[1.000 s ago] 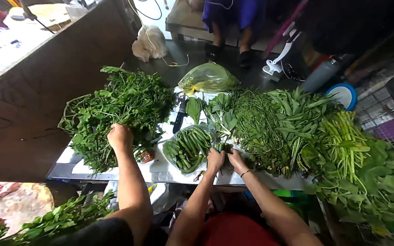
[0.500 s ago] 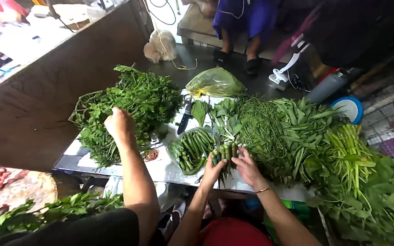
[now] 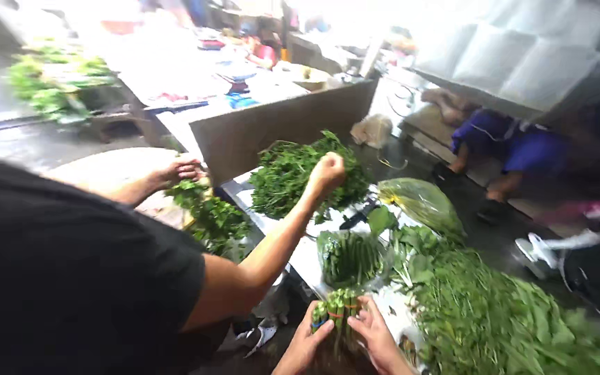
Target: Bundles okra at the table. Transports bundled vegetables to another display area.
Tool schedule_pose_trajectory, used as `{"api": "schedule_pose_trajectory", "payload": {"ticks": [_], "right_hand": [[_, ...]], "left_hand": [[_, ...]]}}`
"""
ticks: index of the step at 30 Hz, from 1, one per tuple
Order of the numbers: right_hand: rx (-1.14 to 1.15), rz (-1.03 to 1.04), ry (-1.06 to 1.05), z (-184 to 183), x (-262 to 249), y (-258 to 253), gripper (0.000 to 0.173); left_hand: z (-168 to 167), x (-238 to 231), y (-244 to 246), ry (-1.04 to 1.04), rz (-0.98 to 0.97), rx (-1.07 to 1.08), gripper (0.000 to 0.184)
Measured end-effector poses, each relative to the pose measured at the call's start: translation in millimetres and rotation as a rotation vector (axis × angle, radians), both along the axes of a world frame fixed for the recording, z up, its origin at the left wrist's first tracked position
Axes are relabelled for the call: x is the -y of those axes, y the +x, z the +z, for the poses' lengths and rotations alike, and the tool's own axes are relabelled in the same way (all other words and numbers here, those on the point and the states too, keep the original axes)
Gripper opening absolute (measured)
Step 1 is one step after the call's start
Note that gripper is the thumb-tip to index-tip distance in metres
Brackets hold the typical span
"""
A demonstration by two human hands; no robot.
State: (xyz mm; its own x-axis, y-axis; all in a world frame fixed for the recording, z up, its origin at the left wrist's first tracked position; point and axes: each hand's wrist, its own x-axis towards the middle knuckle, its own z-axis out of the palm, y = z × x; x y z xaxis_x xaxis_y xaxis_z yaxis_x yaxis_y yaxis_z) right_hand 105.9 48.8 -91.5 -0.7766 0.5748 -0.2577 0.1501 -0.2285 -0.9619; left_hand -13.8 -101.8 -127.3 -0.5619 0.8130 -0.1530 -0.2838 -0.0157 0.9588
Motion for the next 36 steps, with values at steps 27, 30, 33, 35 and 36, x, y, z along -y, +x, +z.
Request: {"api": "schedule_pose_trajectory", "payload": {"ticks": [27,30,33,35,36], "right_hand": [[0.009,1.249,0.119,-6,382,-184,0.049],[0.013,1.323,0.094,-7,459,-211,0.047],[-0.015,1.362,0.086,-4,525,-244,0.046],[-0.031,1.358,0.09,-1,559,-266,0.046],[-0.044,1.361,0.084,-2,572,-278,0.046]], "left_hand": [[-22,413,15,0.126,1.11,-0.005,0.055],[-23,484,-1,0.165,1.167,0.055,0.055],[-8,546,-30,0.132,1.215,0.06,0.067],[-1,580,-54,0.076,1.225,0.051,0.074],[1,594,-66,0.045,1.22,0.046,0.076]]}}
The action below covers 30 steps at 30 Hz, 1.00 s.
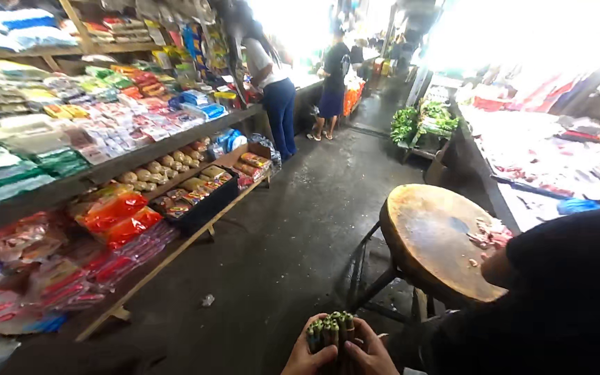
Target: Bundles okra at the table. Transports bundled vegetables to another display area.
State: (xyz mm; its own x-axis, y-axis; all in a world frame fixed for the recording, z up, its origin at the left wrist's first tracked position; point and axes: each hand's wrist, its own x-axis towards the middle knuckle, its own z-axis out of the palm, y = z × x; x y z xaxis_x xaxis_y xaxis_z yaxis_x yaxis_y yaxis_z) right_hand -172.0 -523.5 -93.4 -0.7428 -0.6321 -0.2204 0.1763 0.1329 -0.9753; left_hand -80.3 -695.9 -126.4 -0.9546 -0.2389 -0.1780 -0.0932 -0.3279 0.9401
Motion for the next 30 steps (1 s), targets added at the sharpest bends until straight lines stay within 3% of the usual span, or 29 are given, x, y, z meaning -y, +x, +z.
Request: {"api": "schedule_pose_trajectory", "payload": {"ticks": [10,13,20,25,30], "right_hand": [[0.028,-0.054,-0.037,-18,102,-165,0.045],[0.035,0.009,-0.02,-23,144,-233,0.045],[0.048,0.182,-0.041,6,231,-404,0.045],[0.017,0.206,-0.058,21,271,-515,0.046],[-0.036,0.185,-0.046,16,299,-646,0.046]], "left_hand": [[-12,105,-168,-0.031,-0.077,0.008,0.075],[-12,144,-226,-0.114,-0.05,0.043,0.071],[13,225,-375,-0.275,0.021,0.019,0.076],[23,255,-484,-0.229,0.104,-0.001,0.08],[20,289,-623,-0.163,0.041,0.022,0.079]]}}
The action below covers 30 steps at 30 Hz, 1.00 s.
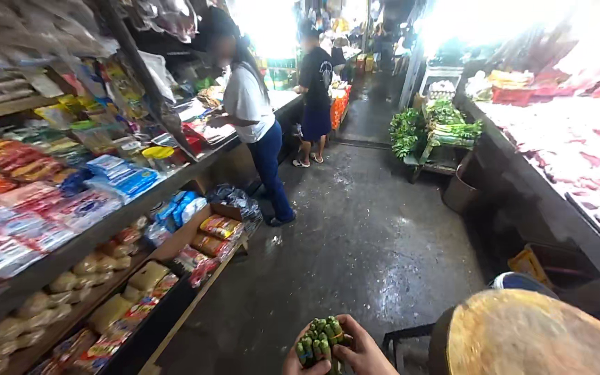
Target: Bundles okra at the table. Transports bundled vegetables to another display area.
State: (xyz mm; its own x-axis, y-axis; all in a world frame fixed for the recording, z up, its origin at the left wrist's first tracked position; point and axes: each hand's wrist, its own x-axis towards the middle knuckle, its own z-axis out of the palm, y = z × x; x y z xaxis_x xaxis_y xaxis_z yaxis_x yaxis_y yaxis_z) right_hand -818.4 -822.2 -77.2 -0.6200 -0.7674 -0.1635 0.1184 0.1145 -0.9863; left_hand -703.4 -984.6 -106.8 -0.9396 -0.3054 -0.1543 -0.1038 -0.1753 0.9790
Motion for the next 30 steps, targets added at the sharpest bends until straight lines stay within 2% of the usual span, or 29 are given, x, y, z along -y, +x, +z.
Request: {"api": "schedule_pose_trajectory", "payload": {"ticks": [3,7,13,18,23,30], "right_hand": [[0.018,-0.104,-0.008,-4,13,-85,0.046],[-0.007,-0.308,-0.019,20,7,-198,0.048],[-0.035,-0.677,-0.102,29,-38,-333,0.047],[-0.026,-0.839,-0.148,24,-59,-442,0.051],[0.033,-0.751,-0.181,19,-63,-588,0.051],[0.007,-0.338,-0.086,46,-25,-801,0.048]], "left_hand": [[0,21,-103,0.036,-0.086,-0.021,0.078],[18,31,-253,0.078,-0.27,-0.04,0.082],[55,0,-459,-0.07,-0.672,0.034,0.088],[46,-24,-604,-0.014,-0.866,-0.019,0.091],[35,-30,-728,0.088,-0.728,-0.037,0.089],[44,5,-868,0.133,-0.321,-0.12,0.089]]}}
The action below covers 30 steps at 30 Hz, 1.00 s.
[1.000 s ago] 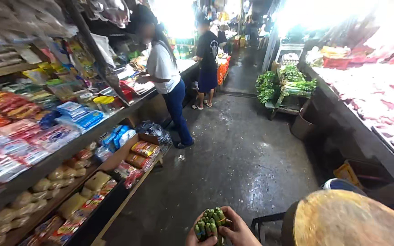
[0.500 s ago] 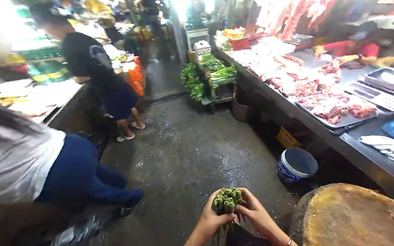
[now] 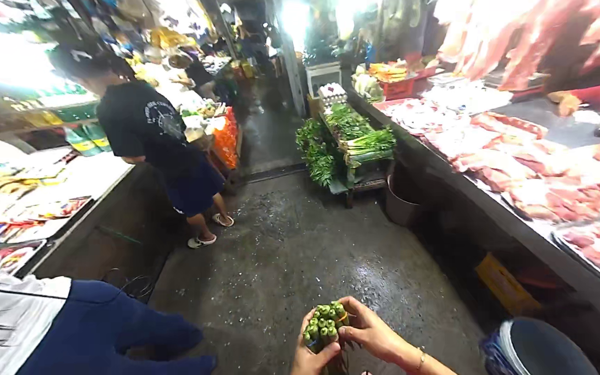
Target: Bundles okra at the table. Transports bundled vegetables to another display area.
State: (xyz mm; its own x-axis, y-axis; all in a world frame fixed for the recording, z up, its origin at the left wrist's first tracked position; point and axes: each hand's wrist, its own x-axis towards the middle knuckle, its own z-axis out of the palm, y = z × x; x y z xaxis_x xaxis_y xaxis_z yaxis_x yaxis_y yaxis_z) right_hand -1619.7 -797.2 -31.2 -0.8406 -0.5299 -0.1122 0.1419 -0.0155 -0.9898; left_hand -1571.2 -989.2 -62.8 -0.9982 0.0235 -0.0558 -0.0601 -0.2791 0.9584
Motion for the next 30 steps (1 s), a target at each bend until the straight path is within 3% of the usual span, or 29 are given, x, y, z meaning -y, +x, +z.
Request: {"api": "schedule_pose_trajectory", "payload": {"ticks": [5,11,18,22,26,30], "right_hand": [[-0.093,0.163,0.091,12,39,-138,0.049],[-0.078,0.005,0.123,24,35,-301,0.046],[0.05,-0.464,-0.041,32,-36,-429,0.049],[0.171,-0.688,-0.211,32,-82,-487,0.048],[0.192,-0.741,-0.319,23,-126,-557,0.044],[0.21,-0.649,-0.289,27,-153,-649,0.04]], "left_hand": [[-9,34,-117,0.036,0.108,-0.098,0.106],[1,27,-296,0.153,0.085,-0.035,0.092],[24,-28,-496,0.209,-0.26,0.124,0.08],[13,-71,-592,0.334,-0.496,0.152,0.088],[-11,-115,-670,0.517,-0.592,0.149,0.082],[-8,-143,-739,0.586,-0.462,0.16,0.082]]}}
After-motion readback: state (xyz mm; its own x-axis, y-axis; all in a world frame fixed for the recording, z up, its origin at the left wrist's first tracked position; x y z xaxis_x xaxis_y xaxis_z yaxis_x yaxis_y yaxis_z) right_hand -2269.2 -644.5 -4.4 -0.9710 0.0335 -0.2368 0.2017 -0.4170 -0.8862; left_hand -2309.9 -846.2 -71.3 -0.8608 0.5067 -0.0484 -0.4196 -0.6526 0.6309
